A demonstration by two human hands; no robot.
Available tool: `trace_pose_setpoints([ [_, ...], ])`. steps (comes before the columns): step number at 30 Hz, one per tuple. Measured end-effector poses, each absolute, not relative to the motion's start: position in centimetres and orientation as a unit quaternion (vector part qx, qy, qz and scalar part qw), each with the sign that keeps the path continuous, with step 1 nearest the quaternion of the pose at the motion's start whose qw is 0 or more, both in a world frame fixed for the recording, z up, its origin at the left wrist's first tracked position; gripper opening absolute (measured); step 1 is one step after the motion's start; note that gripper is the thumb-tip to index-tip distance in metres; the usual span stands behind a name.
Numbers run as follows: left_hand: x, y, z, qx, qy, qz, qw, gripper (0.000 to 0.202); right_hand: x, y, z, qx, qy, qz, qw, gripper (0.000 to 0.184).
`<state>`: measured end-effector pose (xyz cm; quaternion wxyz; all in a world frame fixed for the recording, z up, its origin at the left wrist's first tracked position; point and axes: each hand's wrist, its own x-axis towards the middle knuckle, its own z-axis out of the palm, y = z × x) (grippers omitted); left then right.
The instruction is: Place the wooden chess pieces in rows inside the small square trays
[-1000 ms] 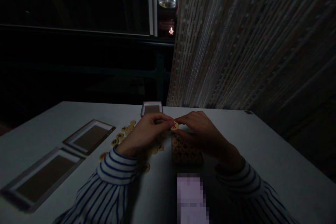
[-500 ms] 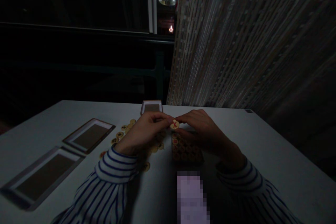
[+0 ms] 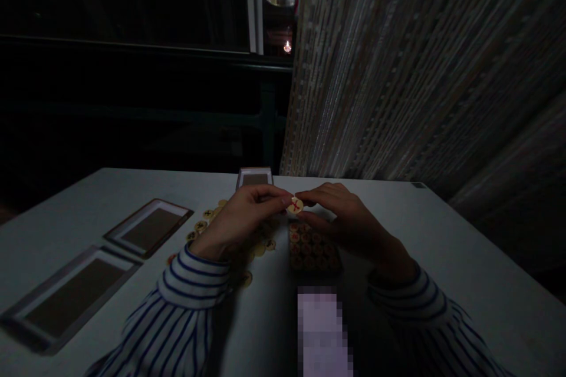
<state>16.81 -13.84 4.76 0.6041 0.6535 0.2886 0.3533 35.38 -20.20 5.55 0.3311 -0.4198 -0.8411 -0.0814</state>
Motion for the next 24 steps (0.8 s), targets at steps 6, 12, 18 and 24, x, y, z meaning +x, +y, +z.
trace_pose_setpoints([
  [6,16.77,-13.91,4.86,0.647,0.302,0.353,0.605,0.029,35.60,-20.14,5.66,-0.426,-0.837,-0.071,0.337,0.023],
  [12,16.78,-13.91,4.88,0.645,0.278,0.338,0.626,0.034,35.55,-20.17,5.73,-0.435,-0.822,-0.072,0.361,0.019],
  [18,16.81,-13.89,4.55,0.634,0.261,0.333,0.648,0.034,35.37,-20.24,5.81,-0.441,-0.817,-0.055,0.367,0.018],
  [24,16.86,-13.96,4.54,0.630,0.268,0.323,0.654,0.032,35.31,-20.31,5.78,-0.438,-0.818,-0.034,0.373,0.019],
])
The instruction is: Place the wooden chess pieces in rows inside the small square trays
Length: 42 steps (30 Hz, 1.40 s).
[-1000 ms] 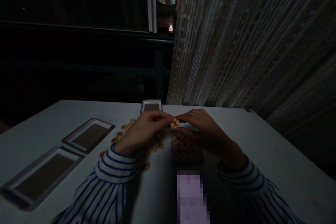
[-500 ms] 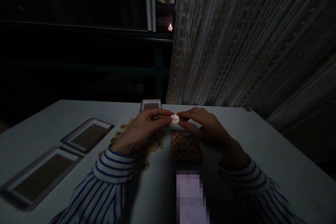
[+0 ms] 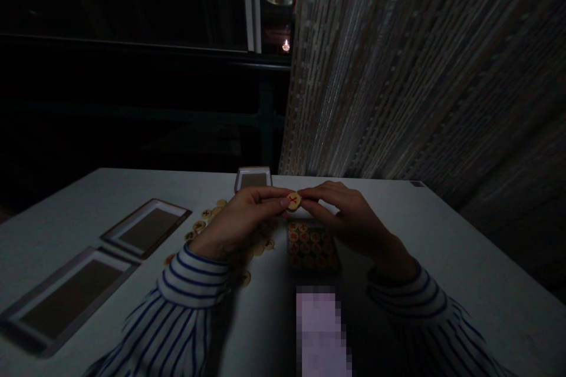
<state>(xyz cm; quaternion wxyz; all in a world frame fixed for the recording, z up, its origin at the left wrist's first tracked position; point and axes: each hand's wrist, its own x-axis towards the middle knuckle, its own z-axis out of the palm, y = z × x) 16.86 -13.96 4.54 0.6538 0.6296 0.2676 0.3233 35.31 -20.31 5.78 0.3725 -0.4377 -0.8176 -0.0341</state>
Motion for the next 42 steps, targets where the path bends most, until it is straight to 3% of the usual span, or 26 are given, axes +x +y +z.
trace_pose_setpoints([
  [25,17.7,-14.0,4.0,0.612,0.301,0.375,0.628,0.027,36.2,-20.2,5.6,-0.434,-0.835,-0.044,0.335,0.029],
  [42,18.2,-13.7,3.6,0.591,0.323,0.377,0.635,0.025,36.1,-19.9,5.4,-0.466,-0.822,-0.057,0.321,0.022],
])
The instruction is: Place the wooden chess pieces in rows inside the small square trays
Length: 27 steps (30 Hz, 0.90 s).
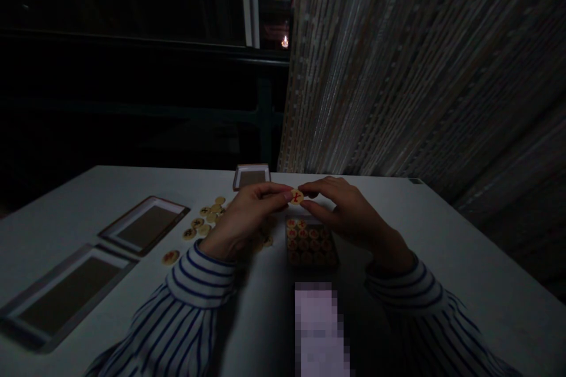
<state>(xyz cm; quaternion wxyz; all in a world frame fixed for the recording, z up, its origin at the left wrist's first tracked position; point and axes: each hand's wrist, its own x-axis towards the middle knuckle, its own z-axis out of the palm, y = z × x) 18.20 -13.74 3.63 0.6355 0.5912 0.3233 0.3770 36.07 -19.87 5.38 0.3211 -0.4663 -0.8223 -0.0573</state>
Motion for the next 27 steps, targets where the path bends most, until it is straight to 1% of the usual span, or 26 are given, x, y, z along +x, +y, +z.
trace_pose_setpoints([
  [6,18.7,-14.0,3.6,0.597,0.337,0.378,0.622,0.025,36.2,-19.6,5.0,-0.476,-0.826,-0.077,0.293,0.026],
  [11,19.3,-14.2,3.3,0.596,0.359,0.382,0.608,0.024,36.5,-19.5,4.8,-0.485,-0.831,-0.096,0.254,0.028],
  [19,20.1,-14.1,1.8,0.620,0.357,0.375,0.589,0.019,36.9,-19.2,4.5,-0.508,-0.839,-0.061,0.187,0.027],
  [27,20.5,-14.1,1.6,0.636,0.384,0.357,0.566,0.013,37.1,-19.2,4.4,-0.514,-0.841,-0.042,0.161,0.028],
])
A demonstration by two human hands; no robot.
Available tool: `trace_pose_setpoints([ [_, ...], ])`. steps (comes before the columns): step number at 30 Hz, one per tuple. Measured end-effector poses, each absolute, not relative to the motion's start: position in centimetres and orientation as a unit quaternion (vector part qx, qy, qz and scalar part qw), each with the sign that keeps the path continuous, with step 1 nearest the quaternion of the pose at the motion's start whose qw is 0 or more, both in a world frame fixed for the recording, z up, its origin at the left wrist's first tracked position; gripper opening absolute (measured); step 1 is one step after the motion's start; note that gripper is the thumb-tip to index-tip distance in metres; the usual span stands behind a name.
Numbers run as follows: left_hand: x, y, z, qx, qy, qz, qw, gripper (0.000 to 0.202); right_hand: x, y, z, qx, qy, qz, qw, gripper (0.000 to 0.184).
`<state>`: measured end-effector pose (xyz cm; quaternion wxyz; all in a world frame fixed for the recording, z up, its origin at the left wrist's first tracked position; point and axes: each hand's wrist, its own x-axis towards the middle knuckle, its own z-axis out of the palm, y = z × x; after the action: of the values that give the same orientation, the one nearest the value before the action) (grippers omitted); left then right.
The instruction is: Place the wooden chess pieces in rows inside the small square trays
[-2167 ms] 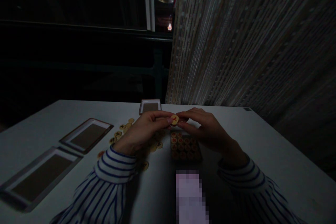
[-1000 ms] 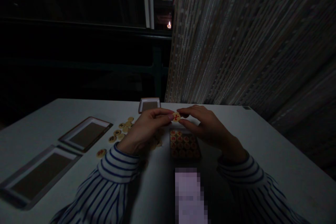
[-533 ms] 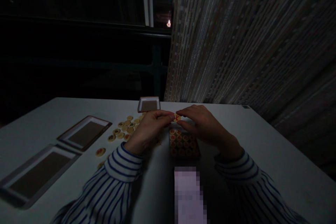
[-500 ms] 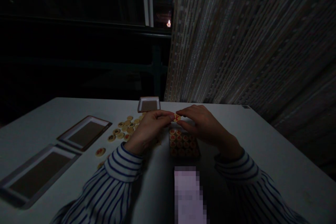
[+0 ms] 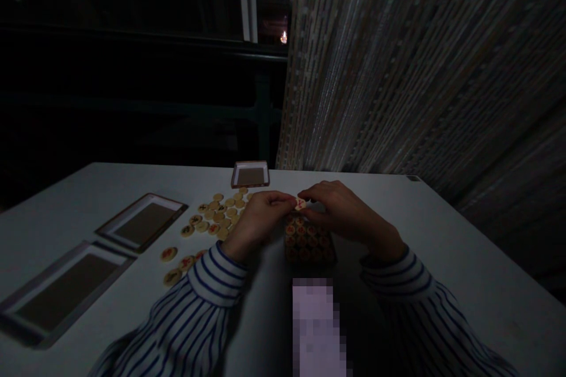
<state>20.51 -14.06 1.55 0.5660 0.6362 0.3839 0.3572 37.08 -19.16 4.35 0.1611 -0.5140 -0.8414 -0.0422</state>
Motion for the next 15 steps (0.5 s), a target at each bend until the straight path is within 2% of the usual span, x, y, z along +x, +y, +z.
trace_pose_setpoints([
  [7,20.3,-13.8,0.9,0.702,0.372,0.325,0.514,0.021,37.1,-19.0,4.2,-0.519,-0.843,-0.028,0.134,0.026],
  [15,19.9,-13.1,-0.5,0.817,0.380,0.245,0.357,0.030,37.4,-19.0,3.9,-0.569,-0.821,-0.022,0.041,0.024],
])
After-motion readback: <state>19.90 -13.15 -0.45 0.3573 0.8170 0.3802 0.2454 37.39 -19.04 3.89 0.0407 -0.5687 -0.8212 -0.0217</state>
